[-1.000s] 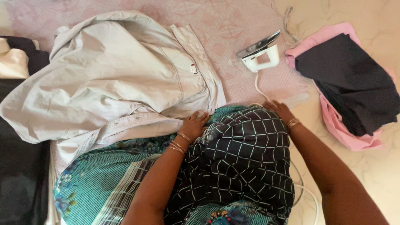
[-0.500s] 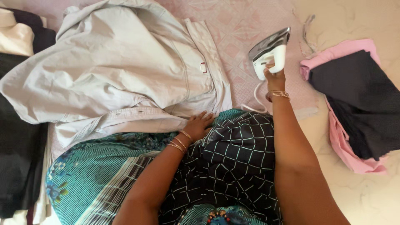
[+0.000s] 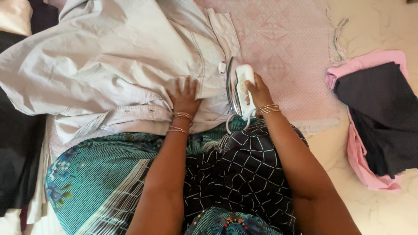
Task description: The person irons a white short-sleeved shirt laid out on a patterned mat on the floor. They use a white electric iron to smooth the front, sleeves, and back of the shirt, adjusting the fabric with their hands between passes.
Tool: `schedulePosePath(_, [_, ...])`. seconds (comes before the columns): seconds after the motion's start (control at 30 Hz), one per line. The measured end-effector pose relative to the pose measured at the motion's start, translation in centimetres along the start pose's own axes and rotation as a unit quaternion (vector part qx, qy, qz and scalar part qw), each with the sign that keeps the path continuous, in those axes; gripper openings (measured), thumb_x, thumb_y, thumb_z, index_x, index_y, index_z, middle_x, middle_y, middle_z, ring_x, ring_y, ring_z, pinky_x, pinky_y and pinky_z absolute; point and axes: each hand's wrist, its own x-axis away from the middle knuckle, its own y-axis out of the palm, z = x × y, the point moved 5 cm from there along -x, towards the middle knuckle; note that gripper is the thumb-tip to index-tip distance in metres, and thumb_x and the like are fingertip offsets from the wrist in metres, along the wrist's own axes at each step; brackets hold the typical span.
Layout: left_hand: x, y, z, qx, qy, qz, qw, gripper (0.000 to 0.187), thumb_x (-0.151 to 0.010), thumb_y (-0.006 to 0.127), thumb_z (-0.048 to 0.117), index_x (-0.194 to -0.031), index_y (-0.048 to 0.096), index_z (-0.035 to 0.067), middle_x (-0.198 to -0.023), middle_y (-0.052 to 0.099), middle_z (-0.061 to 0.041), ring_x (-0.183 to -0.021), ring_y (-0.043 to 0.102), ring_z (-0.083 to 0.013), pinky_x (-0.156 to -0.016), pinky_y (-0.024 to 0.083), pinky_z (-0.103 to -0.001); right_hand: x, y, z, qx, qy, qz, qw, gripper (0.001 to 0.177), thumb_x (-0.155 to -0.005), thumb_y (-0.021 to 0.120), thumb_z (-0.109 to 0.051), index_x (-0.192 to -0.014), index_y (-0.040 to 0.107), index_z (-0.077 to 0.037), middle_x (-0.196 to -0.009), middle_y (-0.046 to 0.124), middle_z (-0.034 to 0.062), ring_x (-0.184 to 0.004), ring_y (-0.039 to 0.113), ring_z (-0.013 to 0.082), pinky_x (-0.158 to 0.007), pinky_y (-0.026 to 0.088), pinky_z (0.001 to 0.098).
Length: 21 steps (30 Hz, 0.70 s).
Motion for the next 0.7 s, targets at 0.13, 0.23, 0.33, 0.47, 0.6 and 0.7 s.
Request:
schedulePosePath(0.13, [-1.0, -0.6, -3.0, 0.012, -0.086, 0.040, 0.995, 0.076, -0.095, 0.058, 0.050, -0.161, 0.024, 0.035, -0.172, 0.007, 0.003, -0.155, -0.001, -0.0440, -0.111, -0.004, -0.082, 0.9, -0.2, 1.3, 0.046, 0.036, 0.032, 0.998, 0.051, -0.101, 0.058, -0.027, -0.149, 0.046, -0.017, -0.077, 0.060, 0.0053, -0.050, 0.056, 0.0142, -0.046, 0.050, 0.0304])
schedulePosePath(0.23, [-1.3, -0.3, -3.7, 0.021, -0.108, 0.048, 0.993, 0.072, -0.098, 0.058, 0.046, -0.161, 0.026, 0.034, -0.173, 0.007, 0.003, -0.156, -0.002, -0.0453, -0.113, -0.002, -0.081, 2.5, -1.4, 2.0, 0.079, 0.042, 0.017, 0.996, 0.054, -0.101, 0.059, -0.028, -0.152, 0.044, -0.020, -0.082, 0.065, 0.0028, -0.054, 0.060, 0.0107, -0.049, 0.053, 0.0282])
schedulePosePath(0.33, [-1.0, 0.2, -3.4, 0.034, -0.118, 0.079, 0.989, 0.071, -0.099, 0.058, 0.040, -0.162, 0.026, 0.027, -0.173, 0.009, -0.001, -0.155, 0.001, -0.0467, -0.115, 0.001, -0.078, 3.2, -2.7, 1.6, 0.070, 0.047, 0.051, 0.995, 0.056, -0.102, 0.059, -0.027, -0.157, 0.045, -0.023, -0.080, 0.062, 0.0064, -0.053, 0.055, 0.0130, -0.048, 0.050, 0.0297])
schedulePosePath(0.47, [-0.3, 1.2, -1.3, -0.116, -0.093, 0.121, 0.982, 0.078, -0.094, 0.057, 0.023, -0.165, 0.025, 0.021, -0.173, 0.011, -0.015, -0.156, 0.008, -0.0445, -0.120, 0.006, -0.069, 3.1, -2.2, -1.4, 0.086, -0.046, 0.081, 0.992, 0.061, -0.104, 0.057, -0.026, -0.161, 0.035, -0.024, -0.083, 0.063, 0.0049, -0.055, 0.056, 0.0113, -0.050, 0.050, 0.0280])
schedulePosePath(0.6, [-0.1, 5.4, 5.3, -0.091, 0.220, 0.043, 0.970, 0.069, -0.101, 0.046, 0.022, -0.167, 0.026, 0.024, -0.176, 0.015, -0.002, -0.163, 0.013, -0.0284, -0.130, 0.006, -0.059, 1.5, 0.5, -2.4, 0.131, -0.019, 0.029, 0.991, 0.061, -0.102, 0.057, -0.028, -0.159, 0.035, -0.025, -0.083, 0.067, 0.0097, -0.050, 0.057, 0.0165, -0.049, 0.050, 0.0316])
schedulePosePath(0.7, [0.2, 5.2, 5.0, -0.025, 0.182, 0.009, 0.983, 0.063, -0.101, 0.038, 0.044, -0.160, 0.023, 0.026, -0.169, 0.012, -0.002, -0.156, 0.008, -0.0292, -0.122, 0.002, -0.061, 0.0, 1.7, -2.8, 0.152, -0.006, 0.018, 0.988, 0.059, -0.101, 0.056, -0.029, -0.156, 0.035, -0.026, -0.087, 0.071, 0.0122, -0.049, 0.061, 0.0208, -0.049, 0.053, 0.0354])
